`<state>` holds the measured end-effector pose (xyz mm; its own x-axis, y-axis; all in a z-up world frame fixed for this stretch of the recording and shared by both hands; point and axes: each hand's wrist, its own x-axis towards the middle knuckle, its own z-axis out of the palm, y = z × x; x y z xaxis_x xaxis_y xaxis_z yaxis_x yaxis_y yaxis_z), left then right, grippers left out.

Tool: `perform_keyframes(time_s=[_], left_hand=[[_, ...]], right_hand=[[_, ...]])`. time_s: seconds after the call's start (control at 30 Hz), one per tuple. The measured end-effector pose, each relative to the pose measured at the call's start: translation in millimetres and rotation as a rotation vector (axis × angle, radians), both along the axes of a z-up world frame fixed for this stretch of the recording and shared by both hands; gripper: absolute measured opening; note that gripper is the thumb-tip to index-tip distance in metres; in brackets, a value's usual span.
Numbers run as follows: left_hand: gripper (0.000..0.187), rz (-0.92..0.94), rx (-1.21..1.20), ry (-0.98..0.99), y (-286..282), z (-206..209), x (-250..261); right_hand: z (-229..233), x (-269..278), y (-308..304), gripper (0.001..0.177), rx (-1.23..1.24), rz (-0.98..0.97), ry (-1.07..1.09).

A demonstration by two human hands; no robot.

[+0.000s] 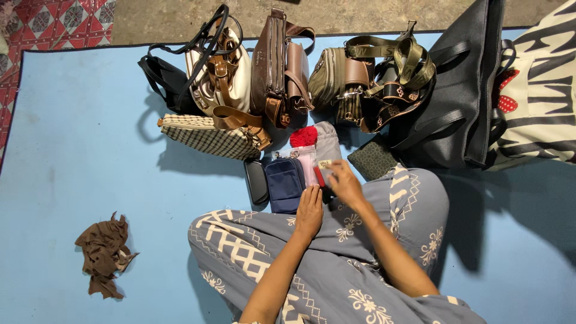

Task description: The person sits on a blue mat and packs several small handbags with toiletries and personal items. They place bottles, a small pouch, and other items into different bags, then zip them closed and set them aside.

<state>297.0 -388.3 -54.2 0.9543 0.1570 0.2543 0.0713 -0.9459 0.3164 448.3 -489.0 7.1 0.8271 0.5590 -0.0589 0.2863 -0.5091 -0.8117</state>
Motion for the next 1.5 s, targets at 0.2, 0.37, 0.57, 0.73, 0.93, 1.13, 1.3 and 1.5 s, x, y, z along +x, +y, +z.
perform_keyframes(time_s=[0.2, 0.37, 0.57, 0.73, 0.93, 1.13, 1.3, 1.5], left_hand=[[0.047, -0.017, 0.015, 0.025, 1.3, 6.3, 0.7], [0.047, -0.011, 0.007, 0.053, -0.8, 5.4, 0.1], [0.048, -0.010, 0.031, 0.050, -0.2, 2.4, 0.9], [0.048, 0.000, 0.035, 0.027, -1.5, 1.3, 0.6], [0.048, -0.002, 0.005, 0.047, -2.4, 2.5, -0.7], [0.046, -0.010, 0.035, 0.041, -2.0, 3.2, -1.0], [0.046, -0.008, 0.028, 0.025, -1.2, 2.0, -0.7], [0.047, -0.004, -0.007, 0.013, -1.4, 2.9, -1.2]], right_hand=[[82.9, 66.1, -62.0, 0.023, 0.161, -0.137, -0.475], [141.7, 109.5, -145.5, 0.016, -0.157, -0.392, -0.788], [136.4, 129.4, -172.8, 0.087, -0.455, -0.574, -0.475], [119.5, 127.8, -177.7, 0.084, -0.412, -0.580, -0.446], [111.7, 118.2, -175.8, 0.072, -0.370, -0.535, -0.607], [111.2, 116.2, -174.0, 0.072, -0.467, -0.553, -0.581], [104.0, 115.7, -176.3, 0.069, -0.469, -0.524, -0.603], [97.5, 117.1, -176.6, 0.069, -0.501, -0.533, -0.603]])
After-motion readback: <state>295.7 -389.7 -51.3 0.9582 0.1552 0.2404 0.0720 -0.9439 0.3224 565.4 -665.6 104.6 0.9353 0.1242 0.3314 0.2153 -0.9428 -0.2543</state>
